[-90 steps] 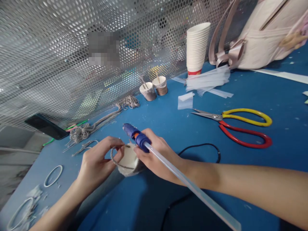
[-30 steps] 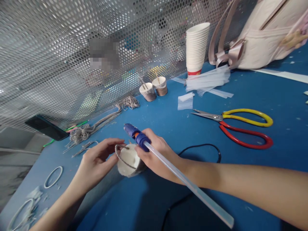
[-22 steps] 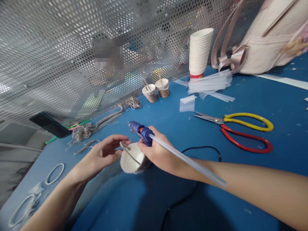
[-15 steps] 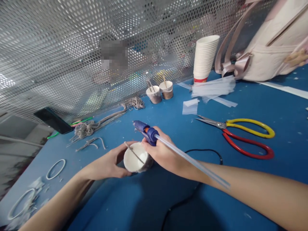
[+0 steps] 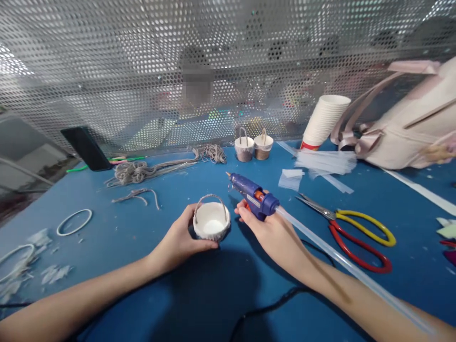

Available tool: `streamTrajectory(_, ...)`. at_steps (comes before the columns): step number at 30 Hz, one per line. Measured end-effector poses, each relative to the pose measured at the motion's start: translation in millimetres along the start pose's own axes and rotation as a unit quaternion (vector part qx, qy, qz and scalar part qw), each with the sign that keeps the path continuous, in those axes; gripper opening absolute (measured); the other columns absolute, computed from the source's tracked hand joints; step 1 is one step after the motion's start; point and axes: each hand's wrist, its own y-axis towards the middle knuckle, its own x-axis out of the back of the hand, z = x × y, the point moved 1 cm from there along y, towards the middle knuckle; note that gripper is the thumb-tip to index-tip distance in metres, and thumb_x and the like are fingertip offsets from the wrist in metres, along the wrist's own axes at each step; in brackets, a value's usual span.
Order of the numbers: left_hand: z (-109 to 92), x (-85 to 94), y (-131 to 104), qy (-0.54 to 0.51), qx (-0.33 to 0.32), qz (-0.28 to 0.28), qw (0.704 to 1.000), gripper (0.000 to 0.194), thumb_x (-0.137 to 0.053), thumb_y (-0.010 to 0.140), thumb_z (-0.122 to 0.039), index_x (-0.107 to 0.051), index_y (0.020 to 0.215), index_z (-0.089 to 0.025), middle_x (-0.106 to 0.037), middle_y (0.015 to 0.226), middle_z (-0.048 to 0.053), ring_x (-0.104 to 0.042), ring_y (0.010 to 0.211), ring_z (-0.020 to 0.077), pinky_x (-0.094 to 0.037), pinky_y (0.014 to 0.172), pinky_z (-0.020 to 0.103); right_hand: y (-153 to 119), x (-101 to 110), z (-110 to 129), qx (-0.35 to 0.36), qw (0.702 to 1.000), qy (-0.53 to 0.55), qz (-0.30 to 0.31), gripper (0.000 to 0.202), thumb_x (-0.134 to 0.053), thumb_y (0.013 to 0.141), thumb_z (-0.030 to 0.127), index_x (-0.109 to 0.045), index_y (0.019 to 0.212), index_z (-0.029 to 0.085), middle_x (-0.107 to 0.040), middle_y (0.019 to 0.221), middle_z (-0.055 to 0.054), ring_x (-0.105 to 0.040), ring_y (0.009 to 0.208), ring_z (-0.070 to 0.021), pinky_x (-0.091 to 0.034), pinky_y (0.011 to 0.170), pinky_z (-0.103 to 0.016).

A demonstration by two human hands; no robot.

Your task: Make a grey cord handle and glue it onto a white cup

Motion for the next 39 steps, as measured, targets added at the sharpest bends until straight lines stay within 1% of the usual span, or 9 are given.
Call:
streamTrajectory(3,2,-0.4,-4,0.034,-0.046,0.021,0.998,0.073,-0.080,0.058,-0.028,-0.044,0.121,-0.020,-0.057,0.119,0.011,-0.054,0.112,0.0286,-0.041,0.097,0.047,-3,-5,-3,-0.004,1.000,-0.002,0.007,0.023,-0.056,0.083,0.041,-0.064,0.090,0.021,-0.074,0.091,-0.005,-0.070,0.088,-0.0228,-0.056,0.081,-0.038)
streamTrajectory(8,7,4.1,-15,0.076,-0.105,0.051,0.990,0.090,-0.065,0.062,-0.013,-0.022,0.140,-0.018,-0.046,0.137,0.016,-0.045,0.126,0.0295,-0.036,0.106,0.047,-5,-13,-5,-0.014,0.999,0.039,0.025,0.025,-0.055,0.083,0.042,-0.062,0.091,0.019,-0.073,0.093,-0.006,-0.069,0.089,-0.0213,-0.056,0.083,-0.036)
streamTrajectory(12,7,6.1,-21,0.095,-0.115,0.022,0.989,0.075,-0.062,0.066,-0.011,-0.033,0.134,-0.020,-0.053,0.131,0.014,-0.051,0.121,0.0285,-0.042,0.101,0.046,0,-19,-6,0.005,0.999,0.006,0.043,0.025,-0.053,0.085,0.041,-0.063,0.093,0.020,-0.073,0.094,-0.006,-0.068,0.091,-0.0220,-0.052,0.088,-0.040)
streamTrajectory(20,5,-1.9,-26,0.102,-0.079,-0.047,0.991,0.072,-0.080,0.060,-0.040,-0.041,0.118,-0.021,-0.058,0.111,0.010,-0.060,0.101,0.0274,-0.051,0.085,0.044,9,-23,-7,0.037,0.998,-0.020,0.051,0.022,-0.052,0.086,0.038,-0.063,0.092,0.021,-0.073,0.094,-0.005,-0.067,0.094,-0.0231,-0.048,0.091,-0.042)
streamTrajectory(28,8,10.2,-38,0.090,-0.144,-0.015,0.985,0.087,-0.071,0.060,-0.061,-0.036,0.129,-0.020,-0.053,0.118,0.015,-0.056,0.104,0.0308,-0.048,0.088,0.048,0,-19,-6,0.010,0.997,-0.011,0.070,0.023,-0.053,0.085,0.041,-0.062,0.092,0.021,-0.072,0.093,-0.005,-0.068,0.089,-0.0221,-0.052,0.086,-0.040)
streamTrajectory(30,6,19.3,-37,0.077,-0.168,-0.008,0.983,0.075,-0.064,0.070,-0.060,-0.039,0.129,-0.021,-0.055,0.117,0.014,-0.056,0.102,0.0286,-0.049,0.087,0.046,-2,-14,-3,-0.002,0.998,-0.001,0.066,0.024,-0.054,0.085,0.042,-0.061,0.093,0.021,-0.072,0.090,-0.005,-0.069,0.084,-0.0214,-0.054,0.081,-0.038)
streamTrajectory(33,-3,32.5,-27,0.072,-0.149,-0.009,0.986,0.037,-0.046,0.089,-0.039,-0.048,0.122,-0.023,-0.059,0.112,0.009,-0.058,0.094,0.0200,-0.050,0.084,0.038,-7,-4,8,-0.016,0.997,-0.015,0.070,0.023,-0.054,0.083,0.042,-0.059,0.089,0.021,-0.071,0.081,-0.003,-0.069,0.073,-0.0194,-0.057,0.072,-0.034)
streamTrajectory(35,-12,37.6,-17,0.084,-0.147,-0.029,0.985,0.026,-0.049,0.088,-0.027,-0.055,0.113,-0.021,-0.062,0.102,0.006,-0.058,0.085,0.0160,-0.051,0.079,0.034,-13,2,17,-0.019,0.996,-0.035,0.076,0.021,-0.054,0.083,0.042,-0.058,0.084,0.021,-0.068,0.074,-0.001,-0.068,0.067,-0.0175,-0.057,0.067,-0.030)
streamTrajectory(39,-26,35.3,-2,0.103,-0.223,-0.016,0.969,0.017,-0.057,0.083,-0.017,-0.063,0.098,-0.018,-0.064,0.096,0.007,-0.059,0.084,0.0158,-0.051,0.074,0.031,-28,10,23,-0.041,0.993,-0.064,0.093,0.021,-0.054,0.082,0.044,-0.056,0.081,0.022,-0.062,0.062,0.002,-0.063,0.056,-0.0159,-0.054,0.055,-0.027)
